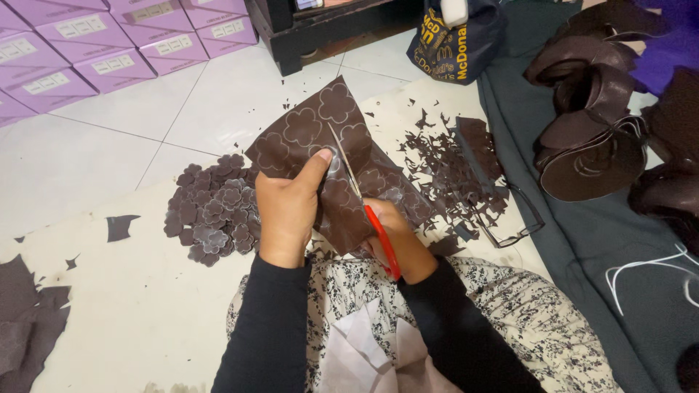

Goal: The person cuts flower-shaped pieces from a brown patterned sheet using red-handled scissors. The person holds the sheet with one hand and cuts along the outlines, placing finished pieces to the side.

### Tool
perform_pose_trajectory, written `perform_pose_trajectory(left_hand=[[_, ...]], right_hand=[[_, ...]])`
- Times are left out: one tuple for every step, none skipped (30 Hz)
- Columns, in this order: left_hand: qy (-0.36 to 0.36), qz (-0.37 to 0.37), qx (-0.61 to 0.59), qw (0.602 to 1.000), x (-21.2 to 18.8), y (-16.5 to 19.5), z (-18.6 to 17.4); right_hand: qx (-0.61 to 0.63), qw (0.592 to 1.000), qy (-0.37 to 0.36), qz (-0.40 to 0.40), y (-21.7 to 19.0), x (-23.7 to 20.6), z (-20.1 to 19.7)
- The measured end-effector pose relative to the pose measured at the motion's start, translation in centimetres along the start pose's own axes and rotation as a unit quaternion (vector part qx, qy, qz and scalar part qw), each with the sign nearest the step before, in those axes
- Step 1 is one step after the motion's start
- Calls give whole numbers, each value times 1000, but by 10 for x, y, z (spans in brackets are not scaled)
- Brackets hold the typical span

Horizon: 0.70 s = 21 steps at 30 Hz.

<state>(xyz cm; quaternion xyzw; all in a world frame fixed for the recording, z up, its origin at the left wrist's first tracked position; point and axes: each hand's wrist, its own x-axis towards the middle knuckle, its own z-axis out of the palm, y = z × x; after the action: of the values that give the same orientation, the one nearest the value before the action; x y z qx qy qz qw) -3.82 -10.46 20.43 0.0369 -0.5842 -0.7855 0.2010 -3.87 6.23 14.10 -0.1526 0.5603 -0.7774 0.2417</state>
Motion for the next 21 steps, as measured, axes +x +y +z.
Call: perform_pose_trajectory(left_hand=[[4, -4, 8, 1000, 0, 0, 0], [2, 0, -1, 1000, 1, 0, 0], [1, 5, -11, 1000, 2, 1, 1], [0, 8, -19, 1000, 2, 1, 1], [-2, 6, -19, 1000, 3, 2, 0], [-4, 4, -19, 1000, 4, 3, 0], [-6, 2, -20, 1000, 5, 4, -1], [-7, 2, -10, 1000, 5, 5, -1], [-8, 2, 0, 1000, 5, 5, -2], [-9, 1, 11, 1000, 5, 6, -2], [-10, -1, 0, 1000, 5, 6, -2], [-10, -3, -11, 1000, 5, 6, -2], [-12, -5, -23, 1000, 5, 5, -1], [-11, -7, -29, 999, 6, 5, -1], [-10, -10, -34, 999, 6, 4, -1], [-10, -13, -40, 999, 6, 4, 0], [-10, -12, -38, 999, 6, 4, -1], [-12, -10, -37, 999, 7, 4, -1], [-13, -9, -35, 999, 7, 4, -1], [-16, -9, -28, 999, 7, 4, -1], [-18, -9, -20, 1000, 7, 4, -1]], right_hand=[[-29, 999, 13, 26, 0, 0, -2], [-59, 997, 25, 52, -1, 0, -4], [-88, 992, 36, 79, -2, 0, -6], [-87, 993, 26, 72, -2, -1, -7], [-87, 994, 17, 64, -4, -1, -8], [-87, 995, 9, 56, -5, -1, -9], [-79, 995, 14, 58, -5, -2, -9], [-71, 996, 19, 60, -6, -3, -8], [-62, 996, 23, 61, -6, -3, -7], [-78, 994, 33, 65, -6, -4, -6], [-93, 992, 43, 68, -7, -4, -4], [-109, 990, 52, 71, -9, -4, -3], [-113, 990, 52, 65, -9, -4, -1], [-117, 990, 51, 60, -9, -4, 3], [-121, 990, 49, 55, -10, -4, 5], [-135, 986, 58, 73, -11, -4, 6], [-150, 982, 67, 91, -13, -5, 6], [-164, 977, 76, 109, -15, -5, 6], [-152, 985, 51, 70, -17, -5, 6], [-140, 989, 24, 31, -18, -5, 5], [-128, 992, -3, -8, -19, -4, 5]])
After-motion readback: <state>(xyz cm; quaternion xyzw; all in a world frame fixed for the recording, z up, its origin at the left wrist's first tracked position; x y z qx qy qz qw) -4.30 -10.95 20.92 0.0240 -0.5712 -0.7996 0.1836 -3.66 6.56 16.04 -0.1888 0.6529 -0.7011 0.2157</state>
